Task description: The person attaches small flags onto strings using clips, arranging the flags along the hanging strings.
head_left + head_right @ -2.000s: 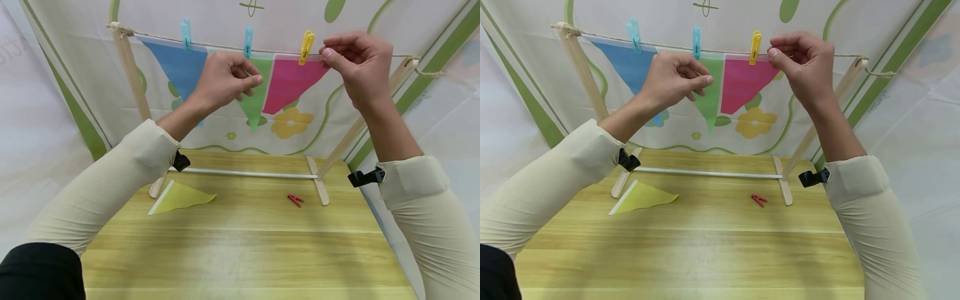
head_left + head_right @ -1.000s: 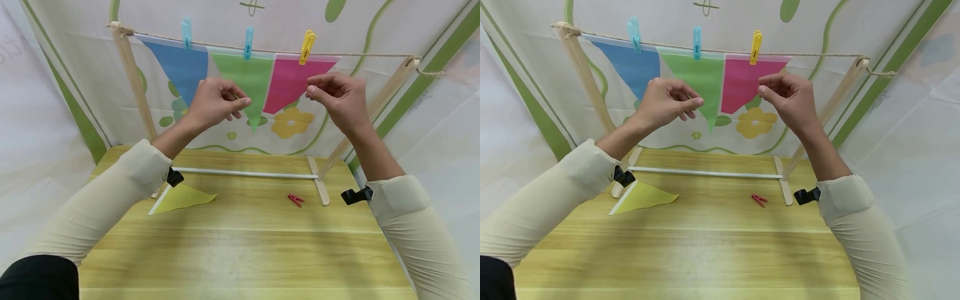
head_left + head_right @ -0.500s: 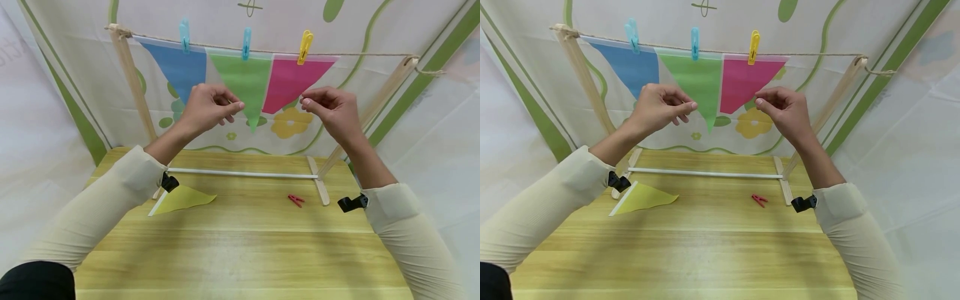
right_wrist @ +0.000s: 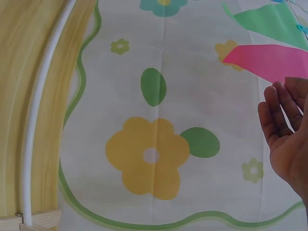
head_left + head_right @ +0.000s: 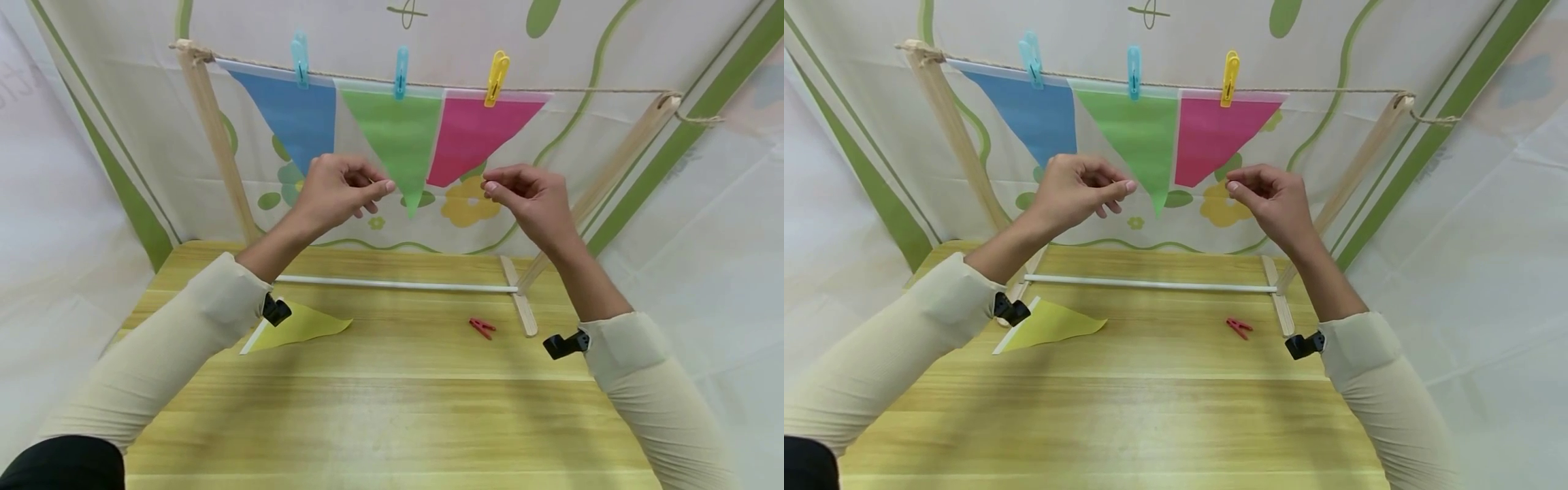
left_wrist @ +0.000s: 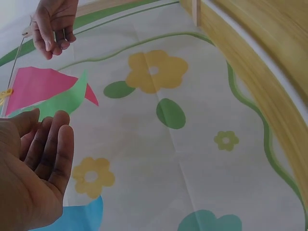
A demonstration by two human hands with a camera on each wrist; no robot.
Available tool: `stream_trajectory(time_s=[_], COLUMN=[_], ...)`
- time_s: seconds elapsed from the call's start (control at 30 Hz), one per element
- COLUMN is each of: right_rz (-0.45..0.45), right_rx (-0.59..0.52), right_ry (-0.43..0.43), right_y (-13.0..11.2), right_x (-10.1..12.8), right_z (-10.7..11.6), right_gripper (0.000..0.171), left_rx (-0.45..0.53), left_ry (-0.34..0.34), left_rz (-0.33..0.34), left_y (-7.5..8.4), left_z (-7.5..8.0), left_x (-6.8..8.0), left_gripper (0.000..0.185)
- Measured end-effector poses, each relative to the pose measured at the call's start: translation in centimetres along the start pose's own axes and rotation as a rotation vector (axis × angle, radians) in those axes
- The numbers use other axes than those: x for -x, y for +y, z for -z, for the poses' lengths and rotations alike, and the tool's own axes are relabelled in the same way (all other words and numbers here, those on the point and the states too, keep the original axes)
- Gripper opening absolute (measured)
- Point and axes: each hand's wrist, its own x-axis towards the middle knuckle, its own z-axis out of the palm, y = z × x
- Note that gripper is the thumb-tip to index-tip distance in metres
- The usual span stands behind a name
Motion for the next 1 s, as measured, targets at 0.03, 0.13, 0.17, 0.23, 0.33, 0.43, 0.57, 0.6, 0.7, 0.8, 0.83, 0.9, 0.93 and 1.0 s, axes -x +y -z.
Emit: stream_trajectory(time_s=[0.03,0.13,0.17,0.23,0.33,0.43,0.57,0.6,0.7,0.8,0.83,0.9,0.93,1.0], right_rz=[-0.002,-0.007,-0.011,-0.021,-0.042,-0.056,-0.068,-0.075,-0.085,-0.099,-0.103,-0.122,-0.134,-0.155], right_rx=[0.008,0.020,0.017,0.013,0.001,-0.006,-0.025,-0.027,-0.036,-0.031,-0.027,-0.012,-0.005,0.014], right_ry=[0.000,-0.009,-0.012,-0.017,-0.023,-0.030,-0.041,-0.044,-0.050,-0.052,-0.053,-0.056,-0.057,-0.059], right_y=[0.2,0.6,0.7,0.9,1.3,1.6,2.3,2.5,2.9,3.3,3.4,3.5,3.6,3.9], right_x=[0.1,0.4,0.4,0.6,0.9,1.3,1.9,2.0,2.4,2.9,3.0,3.4,3.6,4.0], right_z=[-0.1,-0.4,-0.5,-0.8,-1.0,-1.2,-1.5,-1.6,-1.8,-2.0,-2.0,-2.0,-2.0,-2.0], right_gripper=[0.017,0.017,0.017,0.016,0.017,0.019,0.020,0.020,0.021,0.019,0.018,0.018,0.018,0.020], left_rx=[-0.003,-0.010,-0.010,-0.012,-0.011,-0.007,-0.007,-0.007,-0.005,-0.003,0.000,0.001,0.000,0.004], left_ry=[0.003,0.011,0.014,0.018,0.019,0.016,0.005,0.003,0.001,0.005,0.008,0.014,0.014,0.013], left_rz=[0.002,0.015,0.019,0.029,0.038,0.046,0.063,0.068,0.076,0.081,0.085,0.095,0.098,0.109], left_y=[-0.1,-0.3,-0.4,-0.5,-0.8,-1.1,-1.4,-1.4,-1.7,-2.1,-2.2,-2.6,-2.7,-3.1], left_z=[0.0,0.1,0.1,0.1,0.0,-0.2,-0.3,-0.3,-0.3,-0.2,-0.2,-0.2,-0.3,-0.4], left_x=[0.1,0.2,0.3,0.4,0.5,0.6,1.1,1.2,1.5,1.9,2.0,2.2,2.3,2.6], left_gripper=[0.016,0.018,0.018,0.018,0.018,0.017,0.017,0.017,0.017,0.017,0.017,0.017,0.017,0.017])
